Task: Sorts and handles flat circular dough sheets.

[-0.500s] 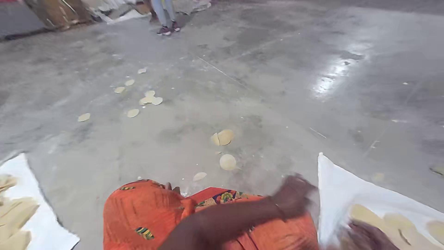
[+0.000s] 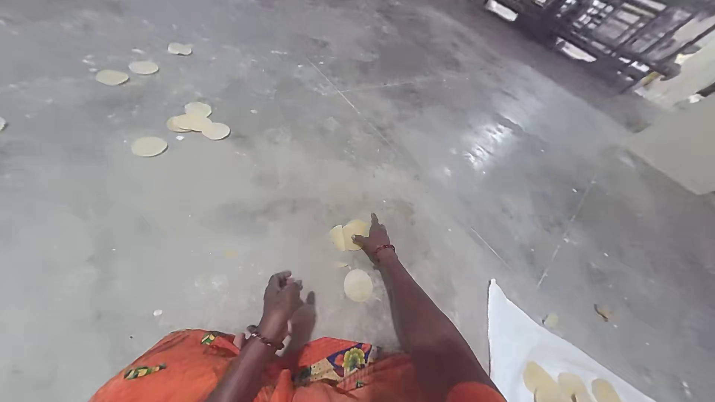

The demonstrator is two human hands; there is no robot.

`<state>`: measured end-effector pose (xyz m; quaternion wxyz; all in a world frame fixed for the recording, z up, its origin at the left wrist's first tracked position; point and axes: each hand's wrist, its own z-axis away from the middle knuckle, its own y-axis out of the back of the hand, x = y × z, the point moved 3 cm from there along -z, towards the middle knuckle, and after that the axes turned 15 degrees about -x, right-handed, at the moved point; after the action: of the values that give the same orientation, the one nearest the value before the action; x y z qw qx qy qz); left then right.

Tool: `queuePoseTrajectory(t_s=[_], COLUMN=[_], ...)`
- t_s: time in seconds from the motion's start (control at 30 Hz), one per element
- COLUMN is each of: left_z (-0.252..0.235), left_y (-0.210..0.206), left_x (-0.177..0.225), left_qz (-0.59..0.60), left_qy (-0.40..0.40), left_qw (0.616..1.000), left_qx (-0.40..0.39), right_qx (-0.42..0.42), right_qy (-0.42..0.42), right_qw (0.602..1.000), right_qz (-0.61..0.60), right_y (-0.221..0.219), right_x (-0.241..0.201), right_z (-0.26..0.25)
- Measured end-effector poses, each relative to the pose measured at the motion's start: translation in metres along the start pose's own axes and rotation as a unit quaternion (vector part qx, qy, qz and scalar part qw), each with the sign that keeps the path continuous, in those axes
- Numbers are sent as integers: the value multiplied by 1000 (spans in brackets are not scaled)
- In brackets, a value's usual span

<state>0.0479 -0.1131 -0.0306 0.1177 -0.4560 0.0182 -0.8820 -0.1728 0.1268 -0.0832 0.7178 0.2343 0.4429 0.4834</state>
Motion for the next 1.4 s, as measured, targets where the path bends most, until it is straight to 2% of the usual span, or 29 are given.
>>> queuePoseTrajectory(t_s=[0.07,0.13,0.23,0.3,0.4,0.47,0.53,0.6,0.63,0.7,0.73,0.83,0.9,0.93,1.0,1.03,1.1,1.13,1.17,1.2,1.23,1.27,1.3,1.37,1.4], left_z=[-13,-18,-16,-18,-12,-7,-4,-3,-5,-11,-13,-19,-20,-20,-18,-17,-17,-17,-16,-15,-13,-12,-12,-14,-15], left_y=[-1,-2,-5,-6,-11,-19,-27,-28,-24,-15,-12,-9,-8,-7,-5,-6,-9,-11,-11,-11,-9,-6,-4,0,2], left_x=[1,-5,-9,-9,-6,-3,-4,-4,-4,-8,-11,-12,-8,-5,4,7,9,9,10,11,12,13,13,14,15], left_qz=[-37,-33,-11,-6,32,91,140,178,175,160,152,148,167,178,192,196,211,224,233,237,235,238,241,243,241], left_qy=[-31,-11,18,11,-12,-3,16,13,5,1,0,-6,-13,-21,-39,-42,-44,-47,-52,-59,-64,-67,-70,-78,-81], left_qw=[999,999,1000,1000,999,992,981,978,981,987,988,989,986,984,980,979,973,968,966,965,967,968,967,967,967], left_qx=[3,4,-7,-9,-33,-83,-131,-110,-82,-27,-13,-7,-6,-11,-30,-43,-80,-99,-104,-93,-73,-50,-32,-11,-7], right_qx=[15,17,2,22,40,-34,-145,-216,-188,-46,10,50,61,60,8,-48,-179,-235,-256,-237,-188,-132,-102,-104,-105], right_qy=[-28,-40,-36,-22,2,57,112,158,164,155,150,136,118,107,103,113,160,179,193,193,173,137,95,46,41], right_qw=[999,998,997,987,964,956,941,933,946,983,988,986,986,991,990,974,901,867,859,883,930,971,990,985,981], right_qz=[37,35,-69,-158,-263,-287,-284,-240,-208,-91,-29,80,96,58,-99,-193,-360,-401,-399,-355,-265,-143,-24,127,159], right_y=[-5,-11,-17,-11,1,-7,-26,-45,-48,-51,-54,-66,-64,-59,-47,-45,-51,-53,-53,-48,-40,-36,-36,-49,-56], right_x=[-13,-13,9,24,19,-4,-38,-64,-72,-77,-74,-64,-57,-58,-66,-70,-75,-74,-69,-62,-51,-37,-21,5,13], right_z=[-17,-21,-15,-6,40,83,115,123,119,91,72,21,10,15,41,59,95,109,116,118,116,110,104,95,95])
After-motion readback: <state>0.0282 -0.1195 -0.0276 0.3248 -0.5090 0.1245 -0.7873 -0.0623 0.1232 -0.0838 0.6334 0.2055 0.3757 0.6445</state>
